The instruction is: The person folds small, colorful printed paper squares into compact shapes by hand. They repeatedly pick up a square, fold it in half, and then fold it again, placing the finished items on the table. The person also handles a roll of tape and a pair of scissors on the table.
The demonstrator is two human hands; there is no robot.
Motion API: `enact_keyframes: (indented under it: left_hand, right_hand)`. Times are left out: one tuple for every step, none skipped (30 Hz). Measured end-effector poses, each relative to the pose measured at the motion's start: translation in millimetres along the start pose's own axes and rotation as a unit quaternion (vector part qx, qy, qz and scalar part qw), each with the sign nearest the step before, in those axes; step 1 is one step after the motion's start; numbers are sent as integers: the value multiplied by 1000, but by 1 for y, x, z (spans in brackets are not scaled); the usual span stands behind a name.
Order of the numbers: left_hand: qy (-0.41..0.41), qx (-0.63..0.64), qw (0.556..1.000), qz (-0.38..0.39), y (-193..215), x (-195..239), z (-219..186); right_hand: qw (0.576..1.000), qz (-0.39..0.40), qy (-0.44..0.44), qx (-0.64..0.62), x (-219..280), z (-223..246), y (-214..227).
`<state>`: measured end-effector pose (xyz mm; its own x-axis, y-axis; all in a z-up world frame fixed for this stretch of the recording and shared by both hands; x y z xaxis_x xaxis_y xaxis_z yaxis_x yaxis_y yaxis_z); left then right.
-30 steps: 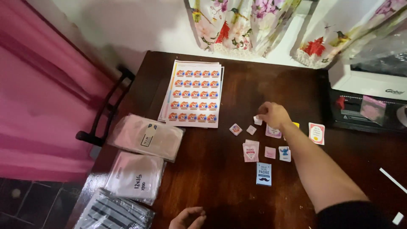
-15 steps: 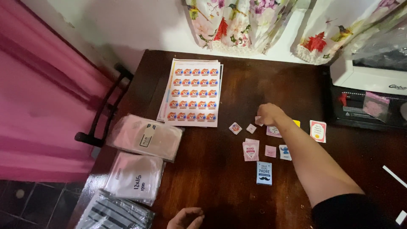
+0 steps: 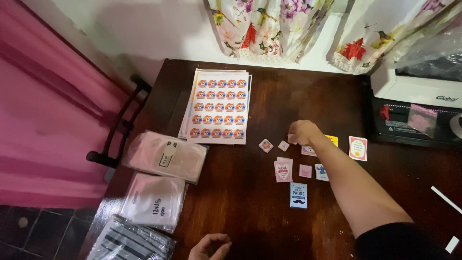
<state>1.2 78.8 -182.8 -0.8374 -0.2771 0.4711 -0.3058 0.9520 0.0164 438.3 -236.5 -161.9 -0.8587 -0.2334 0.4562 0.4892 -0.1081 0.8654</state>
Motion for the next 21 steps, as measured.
enact_keyframes:
  left_hand:
    - [0, 0, 1000, 0, 2, -1, -1]
    - [-7, 4, 1000, 5, 2, -1, -1]
    - [-14, 9, 1000, 11, 3, -1, -2]
    - [-12, 11, 1000, 12, 2, 0, -2]
    - [-10, 12, 1000, 16, 1, 1, -3]
    - [-9, 13, 1000, 20, -1, 0, -3]
    - [-9, 16, 1000, 21, -5, 3, -19]
    - [-13, -16, 999, 28, -10, 8, -33]
    - [-16, -49, 998, 34, -16, 14, -47]
    - [-15, -48, 998, 34, -20, 16, -51]
    - [-19, -81, 996, 44, -25, 19, -56]
    - [-25, -116, 991, 54, -28, 20, -63]
    - [-26, -117, 991, 53, -29, 22, -64]
    - [-49, -129, 989, 58, -29, 24, -67]
    - [-72, -141, 985, 63, -30, 25, -70]
    - [-73, -143, 985, 64, -29, 25, -67]
    - [-68, -136, 986, 61, -28, 23, -64]
    - [-61, -128, 988, 60, -27, 24, -60]
    - [-60, -130, 988, 61, -22, 22, -51]
    - [-28, -110, 992, 52, -16, 20, -41]
    - [4, -89, 995, 44, -10, 18, -31]
  right_hand:
    - [1000, 0, 0, 0, 15, 3, 12]
    - [998, -46, -6, -42, 31, 6, 26]
    - [992, -92, -13, -84, 47, 8, 41]
    - [992, -91, -14, -82, 73, 13, 44]
    - [991, -108, -7, -84, 100, 18, 49]
    - [988, -126, 1, -85, 125, 24, 55]
    - [988, -127, 0, -82, 135, 20, 41]
    - [987, -123, 9, -101, 145, 17, 28]
    - [986, -118, 18, -119, 155, 13, 14]
    - [986, -117, 18, -118, 155, 18, 17]
    - [986, -104, 7, -134, 155, 22, 21]
    - [984, -92, -4, -151, 154, 27, 25]
    - [984, -93, -3, -152, 133, 20, 23]
    - [989, -112, 27, -91, 111, 17, 21]
    - [989, -131, 57, -29, 89, 14, 19]
    - [989, -133, 56, -31, 69, 10, 14]
    - [993, -96, 65, -18, 48, 8, 8]
    - [996, -56, 74, -3, 29, 4, -1]
    - [996, -55, 72, -5, 20, 1, -5]
    - [994, -67, 89, 19, 10, -1, -8]
    - [990, -78, 105, 43, -1, -2, -13]
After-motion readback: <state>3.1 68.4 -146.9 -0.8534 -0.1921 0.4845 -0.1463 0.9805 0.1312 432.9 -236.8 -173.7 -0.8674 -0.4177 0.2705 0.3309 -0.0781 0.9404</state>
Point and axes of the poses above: each hand's wrist, its own x-axis away from the middle knuckle, its own y-axis out of the back of the hand, z = x × y, the point moved 3 cm from there along -x, towards the middle knuckle, and after that the axes turned 7 degrees about -y, right-handed, at the moved point
